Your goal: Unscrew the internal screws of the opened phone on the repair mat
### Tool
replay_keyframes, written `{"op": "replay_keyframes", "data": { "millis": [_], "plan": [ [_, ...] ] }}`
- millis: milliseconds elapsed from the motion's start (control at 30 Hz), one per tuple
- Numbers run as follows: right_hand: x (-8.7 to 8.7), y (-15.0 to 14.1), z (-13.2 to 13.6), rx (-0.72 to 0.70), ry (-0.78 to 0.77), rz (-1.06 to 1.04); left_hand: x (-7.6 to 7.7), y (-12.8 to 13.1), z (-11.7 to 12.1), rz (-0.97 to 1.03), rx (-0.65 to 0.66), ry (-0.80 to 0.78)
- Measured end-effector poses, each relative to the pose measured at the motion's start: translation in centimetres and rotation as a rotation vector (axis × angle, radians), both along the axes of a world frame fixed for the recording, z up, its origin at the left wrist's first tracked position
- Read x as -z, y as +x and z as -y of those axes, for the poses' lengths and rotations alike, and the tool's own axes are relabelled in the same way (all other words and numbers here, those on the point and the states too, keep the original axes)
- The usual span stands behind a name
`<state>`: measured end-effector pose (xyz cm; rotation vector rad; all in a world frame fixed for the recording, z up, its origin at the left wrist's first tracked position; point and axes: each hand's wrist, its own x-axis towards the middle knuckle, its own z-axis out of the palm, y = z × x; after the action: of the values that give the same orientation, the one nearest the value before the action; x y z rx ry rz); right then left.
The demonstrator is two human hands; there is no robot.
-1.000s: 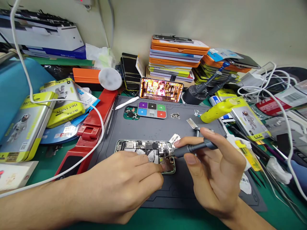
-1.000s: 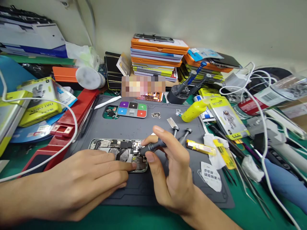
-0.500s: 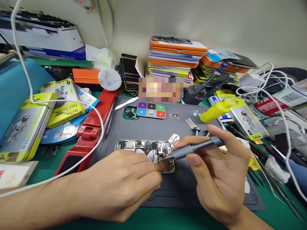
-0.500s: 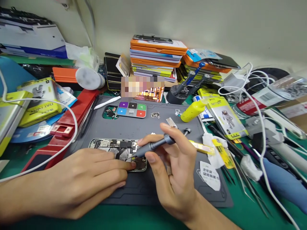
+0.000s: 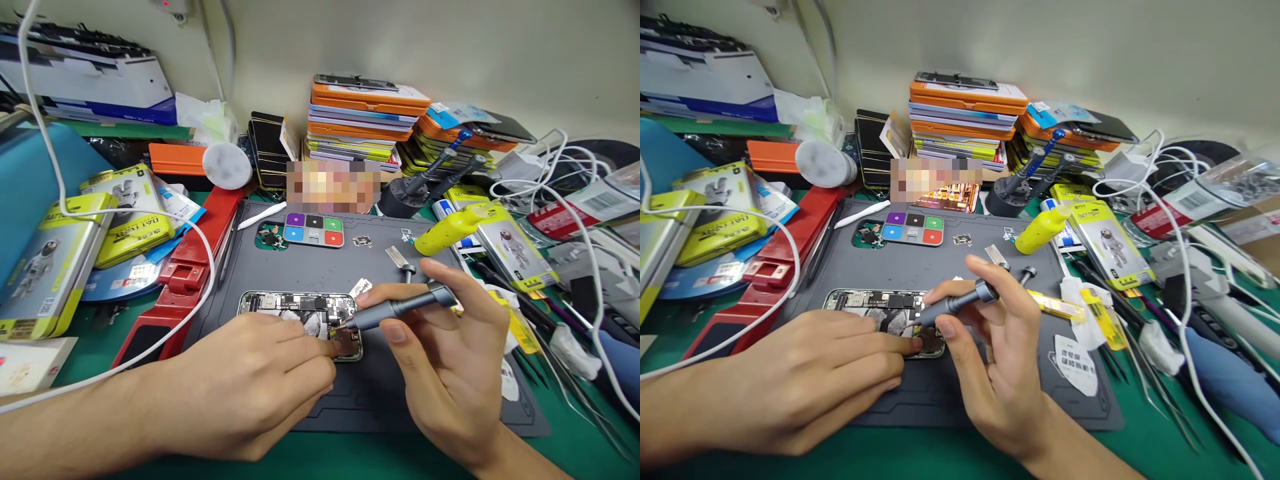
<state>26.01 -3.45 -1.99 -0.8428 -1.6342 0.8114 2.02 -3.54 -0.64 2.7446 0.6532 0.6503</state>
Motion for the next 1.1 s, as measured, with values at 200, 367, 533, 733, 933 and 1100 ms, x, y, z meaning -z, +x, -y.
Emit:
{"op": "replay_keyframes", "data": {
  "millis": [200, 367, 533, 733, 933, 1100],
  "plan": [
    [-0.2, 0.3, -0.5, 0.077, 0.037, 0.013, 0.1, 0.0, -0.1, 0.010, 0.013, -0.020],
    [-1.4, 0.7, -4.4, 0.092, -0.009, -0.039, 0.0, 0.1, -0.2, -0.002, 0.018, -0.020],
    [-2.3, 0.2, -11.5, -0.063, -0.156, -0.088, 0.2, 0.1, -0.1, -0.006, 0.006, 0.001],
    [-0.6, -1.7, -16.1, -0.091, -0.185, -0.075, 0.2, 0.1, -0.3, 0.007, 0.020, -0.014],
    [0.4, -2.9, -16.9, -0.046, -0.153, -0.123, 0.5, 0.1, -0.2, 0.007, 0.001, -0.025],
    [-0.2, -3.5, -17.9, -0.015, -0.108, -0.152, 0.5, 0.0, -0.3, 0.017, 0.016, -0.037]
  ]
}}
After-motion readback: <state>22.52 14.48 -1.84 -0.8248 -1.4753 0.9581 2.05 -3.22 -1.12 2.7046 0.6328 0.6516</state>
